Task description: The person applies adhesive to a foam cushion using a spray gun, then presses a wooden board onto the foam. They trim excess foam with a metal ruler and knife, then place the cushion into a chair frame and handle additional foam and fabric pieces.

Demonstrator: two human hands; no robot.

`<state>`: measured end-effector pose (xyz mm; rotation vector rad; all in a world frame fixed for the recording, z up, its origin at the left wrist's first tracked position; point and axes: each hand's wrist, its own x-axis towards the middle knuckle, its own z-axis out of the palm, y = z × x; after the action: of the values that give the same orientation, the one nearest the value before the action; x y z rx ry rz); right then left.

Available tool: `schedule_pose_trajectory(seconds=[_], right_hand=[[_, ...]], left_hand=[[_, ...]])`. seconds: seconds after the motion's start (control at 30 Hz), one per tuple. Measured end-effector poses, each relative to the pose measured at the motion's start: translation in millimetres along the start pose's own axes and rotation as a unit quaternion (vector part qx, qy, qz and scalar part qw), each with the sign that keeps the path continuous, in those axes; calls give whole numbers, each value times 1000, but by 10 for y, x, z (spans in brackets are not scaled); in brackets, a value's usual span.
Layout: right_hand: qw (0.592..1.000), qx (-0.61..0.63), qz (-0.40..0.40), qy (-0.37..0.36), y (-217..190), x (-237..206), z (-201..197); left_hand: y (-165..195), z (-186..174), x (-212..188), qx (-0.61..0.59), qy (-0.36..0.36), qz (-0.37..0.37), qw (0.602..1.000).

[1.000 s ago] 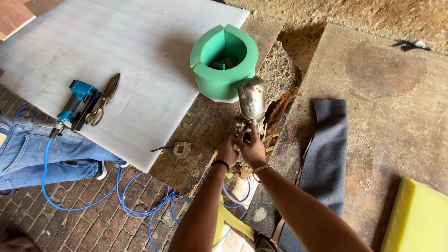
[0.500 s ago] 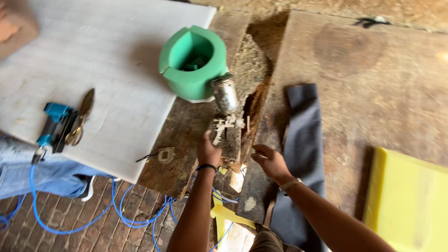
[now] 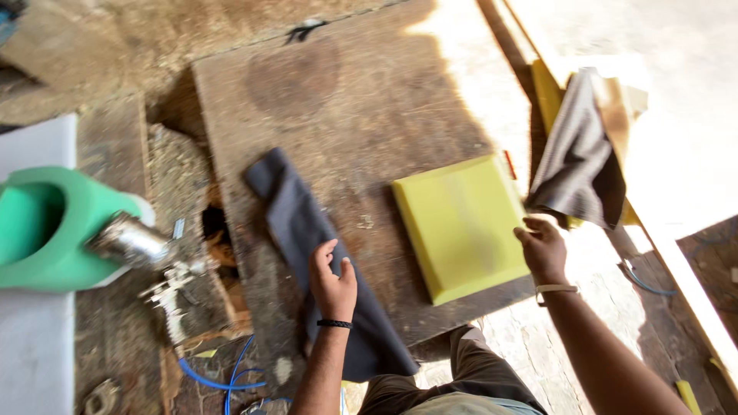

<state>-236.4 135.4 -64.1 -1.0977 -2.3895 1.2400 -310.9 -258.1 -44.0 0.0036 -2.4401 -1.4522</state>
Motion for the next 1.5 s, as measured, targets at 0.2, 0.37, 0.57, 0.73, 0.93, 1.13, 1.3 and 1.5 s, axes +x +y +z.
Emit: schedule_pose_trajectory(seconds=[0.2,0.37,0.57,0.73,0.93,1.13,1.3,1.5], right_hand=[[996,-78,-42,-29,216,1208,-832],[798,-293,-518,-96,33,2675,-611],[526,-630,-508,-263,-312,3114,-370],[642,-490,-498,-316,-633,2920,-847],[705,-180,-647,-228,-815,1982,-1495],[822,49,-325,-465,-710,834,-1441],[780,100,-100,-610,-203,17,-967],[594,340,299,-665,165,-565,-619]], left_hand=[[916,1379,-471,-59,-201,24,977],[1541,2582,-908,-18,-250,11,968],[1759,2684,-1195,23,-321,-20,947],[1977,2630,-1026,-2,-227,-3,974],[2338,2634,-890,-89,-99,70,989],[2515,1552,-733,-67,15,-123,990],[2596,781,-252,-53,0,63,997],[1731,998,857,142,-114,-1,983]])
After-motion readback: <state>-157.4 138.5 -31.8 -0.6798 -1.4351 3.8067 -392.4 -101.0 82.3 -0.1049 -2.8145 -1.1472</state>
